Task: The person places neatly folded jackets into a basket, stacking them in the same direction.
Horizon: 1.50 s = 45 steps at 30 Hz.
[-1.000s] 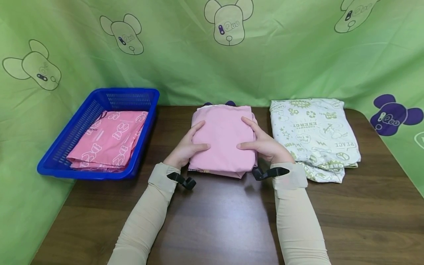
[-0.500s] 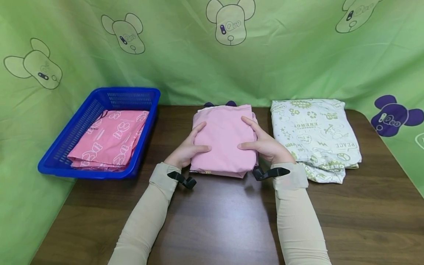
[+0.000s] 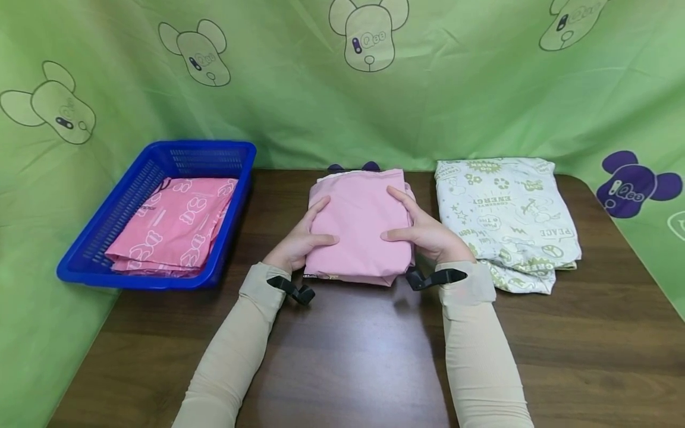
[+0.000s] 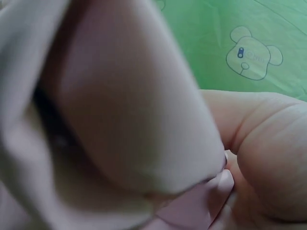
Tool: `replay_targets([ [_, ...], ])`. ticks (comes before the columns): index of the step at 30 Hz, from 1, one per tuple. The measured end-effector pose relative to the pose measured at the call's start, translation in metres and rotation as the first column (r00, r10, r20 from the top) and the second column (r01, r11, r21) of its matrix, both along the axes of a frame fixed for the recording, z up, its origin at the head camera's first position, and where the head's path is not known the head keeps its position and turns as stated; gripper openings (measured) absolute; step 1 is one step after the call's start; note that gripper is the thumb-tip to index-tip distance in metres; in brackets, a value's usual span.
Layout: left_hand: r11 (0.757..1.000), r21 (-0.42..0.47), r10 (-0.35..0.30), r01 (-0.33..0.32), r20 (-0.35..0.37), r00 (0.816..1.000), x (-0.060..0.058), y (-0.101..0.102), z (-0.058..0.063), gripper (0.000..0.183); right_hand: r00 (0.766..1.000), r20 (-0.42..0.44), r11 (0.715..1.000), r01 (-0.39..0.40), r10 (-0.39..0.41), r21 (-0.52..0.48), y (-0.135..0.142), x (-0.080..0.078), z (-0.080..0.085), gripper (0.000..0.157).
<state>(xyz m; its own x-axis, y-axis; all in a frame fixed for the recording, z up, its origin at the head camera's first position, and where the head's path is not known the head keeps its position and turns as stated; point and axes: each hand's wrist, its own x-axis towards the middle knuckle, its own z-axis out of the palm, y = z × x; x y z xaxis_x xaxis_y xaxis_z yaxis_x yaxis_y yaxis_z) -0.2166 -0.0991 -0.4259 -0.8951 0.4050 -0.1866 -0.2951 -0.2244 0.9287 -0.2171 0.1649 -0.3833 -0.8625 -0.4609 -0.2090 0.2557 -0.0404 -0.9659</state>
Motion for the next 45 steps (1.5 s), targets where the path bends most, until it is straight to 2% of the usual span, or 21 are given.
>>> replay_targets([
  [6,1.0,0.007,0.02,-0.02,-0.003,1.0,0.0,0.0,0.004,0.09,1.0,0.006,1.0,0.001,-0.001,-0.025,-0.001,-0.001,0.002,0.099],
  [17,0.999,-0.012,0.042,-0.043,-0.088,0.995,0.002,-0.007,0.023,0.092,0.999,-0.036,0.997,-0.007,0.004,-0.079,-0.006,0.0,0.011,0.098],
  [25,0.998,-0.03,0.044,-0.051,-0.193,0.98,0.006,-0.011,0.041,0.095,0.998,-0.067,0.992,-0.017,0.009,-0.125,-0.009,0.004,0.02,0.1],
  [38,0.989,-0.12,0.049,-0.088,-0.291,0.955,0.018,-0.019,0.071,0.094,0.983,-0.181,0.986,-0.013,-0.017,-0.168,-0.016,0.014,0.032,0.101],
  [45,0.984,-0.146,0.056,-0.107,-0.317,0.947,0.027,-0.025,0.086,0.09,0.98,-0.197,0.978,-0.009,-0.032,-0.207,-0.022,0.019,0.039,0.101],
])
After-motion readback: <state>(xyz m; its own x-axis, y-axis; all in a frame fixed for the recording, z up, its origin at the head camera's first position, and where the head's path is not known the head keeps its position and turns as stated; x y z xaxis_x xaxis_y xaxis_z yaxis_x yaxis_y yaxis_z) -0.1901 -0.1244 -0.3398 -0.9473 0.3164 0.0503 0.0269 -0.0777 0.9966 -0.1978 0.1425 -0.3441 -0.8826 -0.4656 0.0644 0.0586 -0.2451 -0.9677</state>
